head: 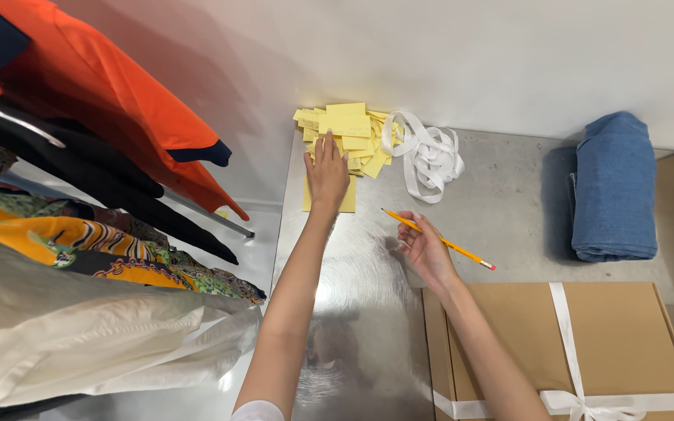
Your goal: The person ties a white ribbon around a cardboard box, forming a bow. They then pick up a yellow sticky note and a pencil, write on the note, and place it on the box. Finally, the person lifts the box and places it on top of a stack of other boxes.
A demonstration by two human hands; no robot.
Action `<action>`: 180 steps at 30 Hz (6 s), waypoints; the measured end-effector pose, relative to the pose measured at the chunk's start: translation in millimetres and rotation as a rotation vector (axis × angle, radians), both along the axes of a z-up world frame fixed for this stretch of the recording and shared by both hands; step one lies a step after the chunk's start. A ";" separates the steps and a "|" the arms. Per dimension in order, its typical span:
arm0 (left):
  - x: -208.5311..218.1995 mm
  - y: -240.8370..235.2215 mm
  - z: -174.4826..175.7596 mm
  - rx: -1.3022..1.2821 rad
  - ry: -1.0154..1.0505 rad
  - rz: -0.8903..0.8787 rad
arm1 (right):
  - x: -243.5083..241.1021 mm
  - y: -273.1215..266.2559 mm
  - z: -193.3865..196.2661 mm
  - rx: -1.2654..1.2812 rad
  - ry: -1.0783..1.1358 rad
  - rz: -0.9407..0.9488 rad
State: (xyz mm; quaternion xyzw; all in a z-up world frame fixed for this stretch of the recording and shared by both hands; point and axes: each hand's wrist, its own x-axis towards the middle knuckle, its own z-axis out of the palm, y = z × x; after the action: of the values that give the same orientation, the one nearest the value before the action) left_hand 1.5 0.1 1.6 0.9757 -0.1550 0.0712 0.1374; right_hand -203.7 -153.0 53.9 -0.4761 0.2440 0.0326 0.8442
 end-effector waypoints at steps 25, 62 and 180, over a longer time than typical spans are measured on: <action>34.6 -4.9 0.0 0.258 0.142 -0.044 | -8.4 -0.9 3.4 0.065 0.005 -0.029; -399.8 -17.3 188.0 -1.214 0.479 -0.134 | -247.0 -5.1 107.4 -0.198 -0.322 -0.335; -493.5 -276.7 69.9 -0.245 0.210 -0.356 | -270.5 -290.4 -19.3 -1.067 -0.286 -0.027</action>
State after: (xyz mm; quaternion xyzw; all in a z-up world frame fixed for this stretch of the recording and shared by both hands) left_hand -492.0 -276.5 71.5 0.9112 -0.2994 -0.0378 0.2805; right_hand -474.2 -443.4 34.6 -0.8343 0.1156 -0.1713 0.5111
